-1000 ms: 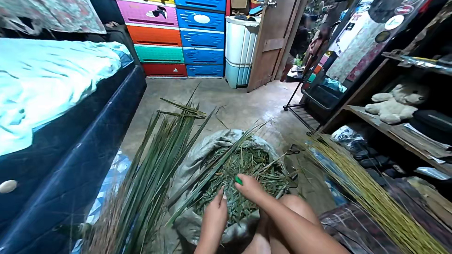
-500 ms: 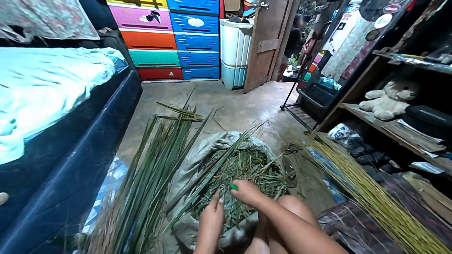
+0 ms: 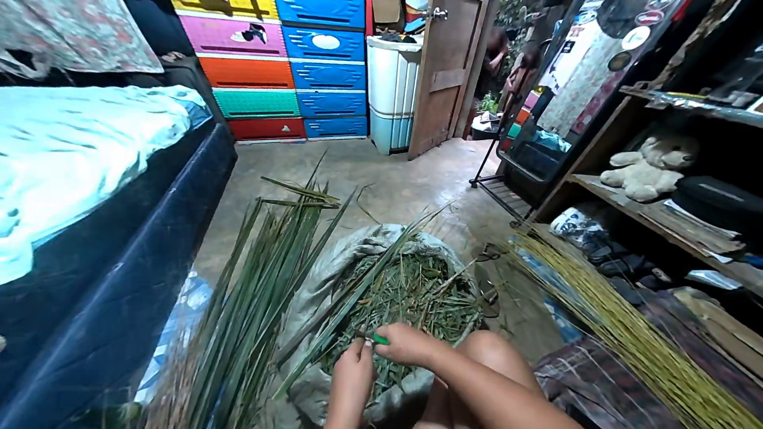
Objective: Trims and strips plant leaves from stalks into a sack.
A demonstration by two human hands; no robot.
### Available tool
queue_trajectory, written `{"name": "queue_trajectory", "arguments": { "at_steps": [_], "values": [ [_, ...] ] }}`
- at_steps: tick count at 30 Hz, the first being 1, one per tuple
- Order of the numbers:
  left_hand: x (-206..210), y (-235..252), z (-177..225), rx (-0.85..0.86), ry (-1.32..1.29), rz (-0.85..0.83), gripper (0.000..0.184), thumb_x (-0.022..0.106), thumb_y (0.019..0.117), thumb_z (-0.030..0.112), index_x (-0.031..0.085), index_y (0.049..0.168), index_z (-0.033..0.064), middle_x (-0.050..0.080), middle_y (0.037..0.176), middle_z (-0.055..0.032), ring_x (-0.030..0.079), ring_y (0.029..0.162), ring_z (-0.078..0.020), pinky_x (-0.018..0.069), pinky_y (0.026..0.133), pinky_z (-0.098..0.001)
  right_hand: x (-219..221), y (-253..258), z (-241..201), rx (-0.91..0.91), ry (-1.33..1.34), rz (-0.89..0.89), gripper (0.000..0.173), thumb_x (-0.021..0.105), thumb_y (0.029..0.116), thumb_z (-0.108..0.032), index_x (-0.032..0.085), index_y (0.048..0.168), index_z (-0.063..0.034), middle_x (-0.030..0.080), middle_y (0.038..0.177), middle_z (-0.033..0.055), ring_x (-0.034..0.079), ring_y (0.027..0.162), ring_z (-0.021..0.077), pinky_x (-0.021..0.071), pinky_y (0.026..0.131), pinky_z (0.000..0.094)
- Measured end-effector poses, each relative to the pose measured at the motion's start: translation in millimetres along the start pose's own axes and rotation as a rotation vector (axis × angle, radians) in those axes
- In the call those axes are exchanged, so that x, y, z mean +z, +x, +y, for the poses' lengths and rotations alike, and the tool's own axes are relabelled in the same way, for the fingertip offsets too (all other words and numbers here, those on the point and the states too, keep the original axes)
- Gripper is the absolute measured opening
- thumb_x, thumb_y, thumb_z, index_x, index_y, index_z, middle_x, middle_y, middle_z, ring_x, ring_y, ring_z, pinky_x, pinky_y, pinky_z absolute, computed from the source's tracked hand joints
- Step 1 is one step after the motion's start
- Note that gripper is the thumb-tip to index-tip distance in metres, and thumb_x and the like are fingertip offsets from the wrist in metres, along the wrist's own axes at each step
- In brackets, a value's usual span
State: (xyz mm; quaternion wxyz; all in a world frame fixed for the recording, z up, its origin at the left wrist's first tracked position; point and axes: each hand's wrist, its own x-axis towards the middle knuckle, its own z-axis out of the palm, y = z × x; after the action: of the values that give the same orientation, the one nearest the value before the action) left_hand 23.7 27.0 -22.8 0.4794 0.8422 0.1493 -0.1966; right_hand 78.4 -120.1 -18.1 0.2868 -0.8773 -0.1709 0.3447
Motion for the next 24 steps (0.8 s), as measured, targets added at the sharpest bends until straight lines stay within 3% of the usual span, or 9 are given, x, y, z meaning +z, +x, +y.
{"name": "queue_trajectory", "arguments": {
  "at_steps": [6, 9, 14, 17, 21, 24],
  "values": [
    [0, 0, -2, 0.010, -0.010, 0.011, 0.043, 0.040, 0.1123, 0.028, 0.054, 0.148, 0.0089, 0.068, 0.081, -0.0149, 0.063, 0.064, -0.0243, 0.0533, 0.063, -0.0435, 0, 3, 2, 0.041, -0.009, 0.016, 0.034, 0.047, 0.1088, -0.026, 0.065, 0.115, 0.0022, 0.066, 0.104, 0.0244, 0.065, 0.099, 0.0391, 0.0482, 0.087, 0.0607],
    [1, -2, 0, 0.015, -0.023, 0.003, 0.046, 0.040, 0.1125, 0.027, 0.047, 0.154, 0.0067, 0.068, 0.084, -0.0174, 0.063, 0.066, -0.0263, 0.0543, 0.066, -0.0450, -3, 5, 3, 0.132, -0.027, 0.070, 0.035, 0.047, 0.1084, -0.028, 0.065, 0.116, 0.0001, 0.068, 0.108, 0.0239, 0.066, 0.104, 0.0397, 0.0490, 0.089, 0.0621],
    [3, -2, 1, 0.021, -0.024, -0.008, 0.045, 0.039, 0.1127, 0.027, 0.047, 0.156, 0.0167, 0.068, 0.082, -0.0141, 0.060, 0.060, -0.0222, 0.0522, 0.060, -0.0411, -10, 4, 7, 0.229, -0.022, 0.162, 0.034, 0.048, 0.1078, -0.028, 0.066, 0.120, -0.0019, 0.069, 0.114, 0.0233, 0.066, 0.110, 0.0398, 0.0498, 0.092, 0.0622],
    [3, -4, 1, 0.030, -0.035, -0.021, 0.045, 0.039, 0.1129, 0.026, 0.046, 0.156, 0.0169, 0.067, 0.080, -0.0138, 0.061, 0.061, -0.0225, 0.0528, 0.061, -0.0419, -18, 8, 15, 0.298, 0.016, 0.224, 0.035, 0.047, 0.1085, -0.030, 0.064, 0.123, -0.0024, 0.068, 0.117, 0.0231, 0.066, 0.114, 0.0393, 0.0500, 0.094, 0.0614],
    [3, -5, 2, 0.048, -0.032, -0.022, 0.045, 0.038, 0.1129, 0.027, 0.046, 0.156, 0.0155, 0.066, 0.077, -0.0134, 0.059, 0.059, -0.0222, 0.0516, 0.059, -0.0418, -22, 7, 20, 0.251, 0.180, 0.297, 0.037, 0.049, 0.1092, -0.031, 0.063, 0.125, -0.0015, 0.067, 0.113, 0.0233, 0.066, 0.107, 0.0375, 0.0501, 0.093, 0.0585],
    [3, -4, 0, 0.058, -0.003, -0.065, 0.047, 0.041, 0.1123, 0.027, 0.044, 0.157, 0.0135, 0.068, 0.081, -0.0151, 0.061, 0.061, -0.0236, 0.0527, 0.060, -0.0430, -15, 7, 17, 0.153, 0.404, 0.272, 0.040, 0.050, 0.1106, -0.035, 0.059, 0.127, 0.0002, 0.062, 0.102, 0.0193, 0.059, 0.087, 0.0290, 0.0492, 0.082, 0.0486]
  ]
}}
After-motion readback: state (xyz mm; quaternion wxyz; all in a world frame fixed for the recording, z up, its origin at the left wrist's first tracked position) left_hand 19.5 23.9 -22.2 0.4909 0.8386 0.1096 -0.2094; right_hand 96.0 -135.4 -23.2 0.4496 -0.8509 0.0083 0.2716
